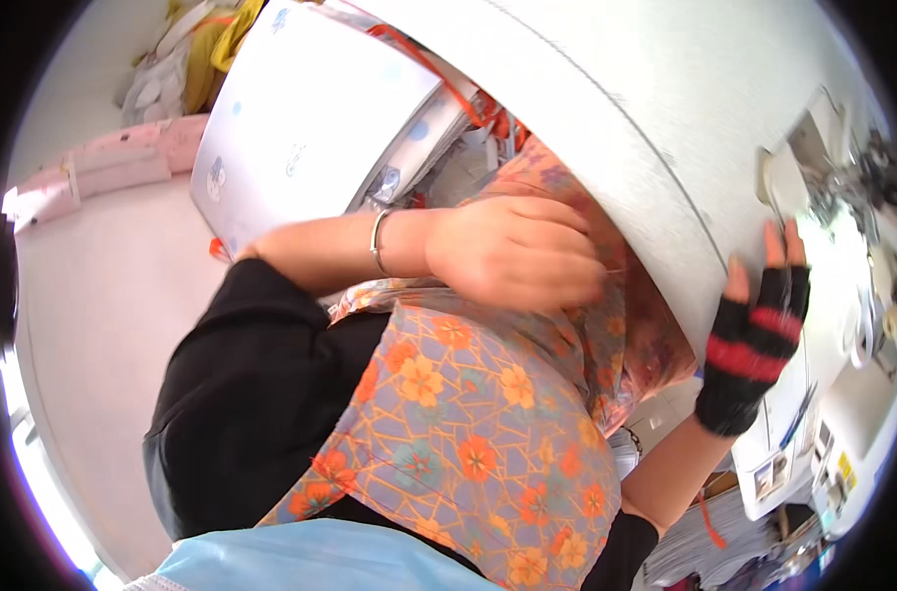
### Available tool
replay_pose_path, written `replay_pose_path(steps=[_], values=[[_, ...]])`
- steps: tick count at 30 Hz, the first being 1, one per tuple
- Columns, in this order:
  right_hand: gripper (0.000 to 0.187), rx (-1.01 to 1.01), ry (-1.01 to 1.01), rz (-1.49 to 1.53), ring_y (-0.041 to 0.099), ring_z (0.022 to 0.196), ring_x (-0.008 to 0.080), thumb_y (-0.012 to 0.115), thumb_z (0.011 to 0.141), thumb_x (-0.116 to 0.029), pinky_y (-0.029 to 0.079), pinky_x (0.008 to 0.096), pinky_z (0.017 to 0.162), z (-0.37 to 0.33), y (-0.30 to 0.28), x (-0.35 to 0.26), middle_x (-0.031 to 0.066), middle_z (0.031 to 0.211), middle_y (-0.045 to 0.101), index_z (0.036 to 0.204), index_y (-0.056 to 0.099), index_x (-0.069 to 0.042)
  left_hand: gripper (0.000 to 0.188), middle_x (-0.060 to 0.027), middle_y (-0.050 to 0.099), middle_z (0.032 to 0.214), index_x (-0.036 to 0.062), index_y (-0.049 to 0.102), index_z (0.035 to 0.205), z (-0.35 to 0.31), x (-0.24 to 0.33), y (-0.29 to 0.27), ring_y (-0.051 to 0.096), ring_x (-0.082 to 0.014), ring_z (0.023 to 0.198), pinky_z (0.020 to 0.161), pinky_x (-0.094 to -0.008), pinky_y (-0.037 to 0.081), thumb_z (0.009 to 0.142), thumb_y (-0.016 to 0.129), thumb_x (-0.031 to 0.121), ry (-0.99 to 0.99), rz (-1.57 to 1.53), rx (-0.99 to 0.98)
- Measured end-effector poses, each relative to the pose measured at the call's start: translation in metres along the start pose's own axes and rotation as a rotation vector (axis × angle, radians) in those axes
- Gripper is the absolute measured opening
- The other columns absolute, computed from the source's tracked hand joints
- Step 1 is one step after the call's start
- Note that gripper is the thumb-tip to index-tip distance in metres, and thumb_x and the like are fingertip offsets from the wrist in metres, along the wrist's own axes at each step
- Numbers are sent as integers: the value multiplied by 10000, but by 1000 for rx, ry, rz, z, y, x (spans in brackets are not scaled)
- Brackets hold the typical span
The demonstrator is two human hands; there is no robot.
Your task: Aligning and stacking printed textile sheets on a workbench next to a sewing machine.
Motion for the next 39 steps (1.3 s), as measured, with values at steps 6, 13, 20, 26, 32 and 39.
replay_pose_path(steps=[6, 13, 20, 26, 32, 39], values=[[359, 2, 23, 37, 524, 1226, 367, 559, 905, -82, 387, 442, 1057, -15, 11, -10, 200, 1347, 546, 1251, 597, 4, 817, -201, 385, 1460, -4, 425, 1382, -309, -145, -46, 359, -345, 1348, 1094, -529, 292, 740, 767, 368, -1371, 702, -413], [392, 1, -19, -59, 518, 1235, 367, 502, 898, 22, 390, 446, 1057, -15, 14, -5, 212, 1361, 527, 1286, 555, -5, 634, -125, 491, 1392, 87, 544, 1290, -392, -175, -61, 483, -325, 1252, 1003, -492, 422, 762, 736, 382, -1286, 901, -432], [357, 4, 60, -23, 530, 1225, 358, 519, 919, -40, 386, 439, 1062, -17, 13, 8, 203, 1352, 545, 1265, 584, 16, 224, -81, 677, 1098, 71, 710, 986, -394, -173, -85, 623, -290, 1017, 895, -399, 496, 841, 624, 218, -1202, 677, -79], [349, 17, -4, -60, 530, 1228, 353, 496, 930, -19, 386, 427, 1064, -17, 15, 7, 196, 1357, 543, 1266, 576, 24, 205, -151, 689, 993, 60, 716, 887, -420, -193, -85, 649, -347, 902, 835, -424, 517, 826, 624, 232, -1529, 537, -61], [344, 25, 4, -43, 531, 1225, 351, 490, 933, -17, 387, 424, 1064, -20, 16, 11, 195, 1354, 545, 1263, 580, 23, 265, -170, 685, 992, 54, 718, 891, -426, -197, -89, 651, -358, 909, 837, -440, 507, 857, 604, 290, -1690, 490, -114], [334, 1, -16, -78, 535, 1220, 347, 496, 945, -41, 390, 427, 1060, -19, 17, 12, 193, 1350, 549, 1261, 581, 25, 345, -173, 615, 1194, 37, 669, 1060, -409, -200, -84, 602, -358, 1055, 905, -438, 481, 827, 647, 291, -1550, 613, -95]])
Point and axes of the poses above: each hand's wrist, its own z-axis towards the middle knuckle, its own y-axis out of the palm, x = y × z, the point moved 9 cm from there along z, towards the middle knuckle
